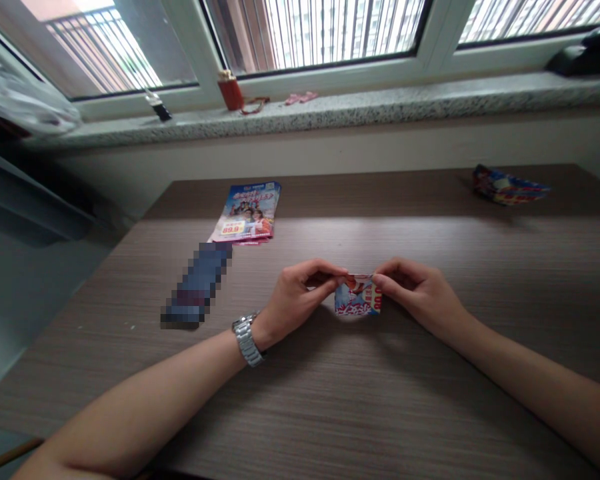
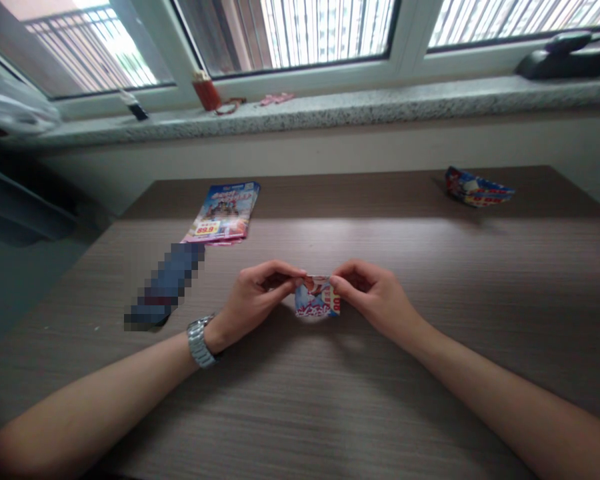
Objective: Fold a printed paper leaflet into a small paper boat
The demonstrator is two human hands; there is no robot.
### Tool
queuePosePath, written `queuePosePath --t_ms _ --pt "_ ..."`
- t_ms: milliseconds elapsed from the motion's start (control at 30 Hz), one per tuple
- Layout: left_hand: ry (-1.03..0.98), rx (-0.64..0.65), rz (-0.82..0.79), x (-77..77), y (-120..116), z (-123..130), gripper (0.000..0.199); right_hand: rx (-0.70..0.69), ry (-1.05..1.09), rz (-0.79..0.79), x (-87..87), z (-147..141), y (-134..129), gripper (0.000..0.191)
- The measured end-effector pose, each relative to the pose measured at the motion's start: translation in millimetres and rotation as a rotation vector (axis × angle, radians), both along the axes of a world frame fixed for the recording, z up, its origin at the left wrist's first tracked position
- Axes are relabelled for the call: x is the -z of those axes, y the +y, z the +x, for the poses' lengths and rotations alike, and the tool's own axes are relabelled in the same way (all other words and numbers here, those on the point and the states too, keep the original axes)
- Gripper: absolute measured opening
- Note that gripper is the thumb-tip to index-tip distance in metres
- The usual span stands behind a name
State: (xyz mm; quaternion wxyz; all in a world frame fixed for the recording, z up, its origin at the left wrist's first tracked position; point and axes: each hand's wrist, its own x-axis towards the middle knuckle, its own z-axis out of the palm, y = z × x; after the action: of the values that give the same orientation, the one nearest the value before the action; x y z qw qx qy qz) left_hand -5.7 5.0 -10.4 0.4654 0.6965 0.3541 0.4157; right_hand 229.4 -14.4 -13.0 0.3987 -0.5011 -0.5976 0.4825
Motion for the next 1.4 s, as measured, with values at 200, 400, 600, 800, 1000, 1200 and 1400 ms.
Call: queuePosePath --t_ms 200,400,600,800,1000,1200,1400 --pt "0.015 0.001 -0.010 -0.5 -0.8 0.6 0.015 -0.116 -0.142 0.024 -2.4 -0.6 -0.5 0.026" --pt "0.030 0.025 0.004 -1.0 -2.0 1.3 0.015 -0.109 -0.135 0.015 -2.7 0.4 0.1 0.028" --pt "0.032 0.029 -0.008 -2.3 -2.6 2.2 0.016 -0.090 -0.143 0.020 0.4 -0.7 -1.5 0.030" --pt "0.037 0.016 0.008 -3.2 -3.0 2.4 0.016 -0.121 -0.141 0.072 0.0 -3.8 -3.5 0.029" --pt "0.050 0.026 0.013 -3.1 -4.2 2.8 0.016 -0.142 -0.203 0.041 -2.6 -5.1 -3.3 0.031" --pt "0.040 0.054 0.007 -1.9 -6.3 3.9 0.018 -0.136 -0.194 0.018 -3.9 -5.2 -3.0 0.029" --pt "0.009 0.044 -0.056 -2.4 -4.6 5.0 0.031 -0.063 -0.202 0.018 -5.8 -6.8 -3.8 0.031"
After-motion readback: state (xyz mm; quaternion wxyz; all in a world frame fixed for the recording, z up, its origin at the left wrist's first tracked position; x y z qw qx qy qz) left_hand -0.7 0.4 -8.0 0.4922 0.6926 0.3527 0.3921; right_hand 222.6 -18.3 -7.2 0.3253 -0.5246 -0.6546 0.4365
